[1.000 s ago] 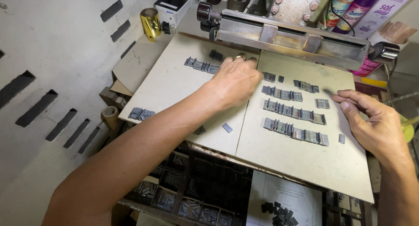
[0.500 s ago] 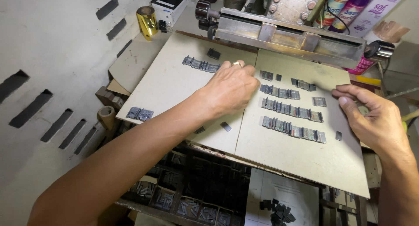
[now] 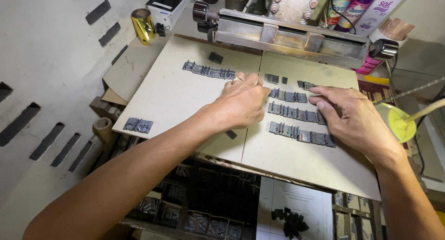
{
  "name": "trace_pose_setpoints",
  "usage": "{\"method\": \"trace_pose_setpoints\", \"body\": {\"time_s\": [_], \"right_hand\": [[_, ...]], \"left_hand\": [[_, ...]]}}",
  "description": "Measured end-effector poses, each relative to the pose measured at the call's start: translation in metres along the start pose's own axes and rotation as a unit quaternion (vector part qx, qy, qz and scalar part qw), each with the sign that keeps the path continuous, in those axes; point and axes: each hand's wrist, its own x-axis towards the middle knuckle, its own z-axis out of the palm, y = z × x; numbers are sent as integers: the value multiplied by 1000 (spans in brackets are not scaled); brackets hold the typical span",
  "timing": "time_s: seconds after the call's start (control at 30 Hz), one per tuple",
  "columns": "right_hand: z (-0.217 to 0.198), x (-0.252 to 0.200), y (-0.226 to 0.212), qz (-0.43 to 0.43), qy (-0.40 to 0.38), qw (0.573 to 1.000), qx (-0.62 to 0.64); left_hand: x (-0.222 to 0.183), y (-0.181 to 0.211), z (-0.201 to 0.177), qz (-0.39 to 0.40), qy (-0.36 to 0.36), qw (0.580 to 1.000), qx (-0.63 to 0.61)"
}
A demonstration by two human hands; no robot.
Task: The person arranges small metal printing blocks on a white board and in a compartmentalized drawer. They pick up blocks from the drawer and board, align them in rows, and occasionally reference a paper sheet placed in the drawer.
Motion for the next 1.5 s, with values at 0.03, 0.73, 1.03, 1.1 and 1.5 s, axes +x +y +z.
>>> {"method": "trace_pose_setpoints", "body": {"time_s": [0.03,0.73,1.03,1.1,1.5], "right_hand": [[1,0,-1,8,-1,1000,-3],[3,-3,-2,49,-16,999,-17],[-2,-1,-3,79,-52,996,-9],[-3,-1,-2,82,-53,995,-5],[-22,-17,7,89,-7,996,28]], "left_hand": [[1,3,-3,-30,-32,999,-19],[-2,6,-6,-89,-32,979,-182],[-10,15,-14,-104,-33,974,-201],[-8,13,-12,-99,-28,975,-196],[-3,3,6,-62,23,990,-121]]}}
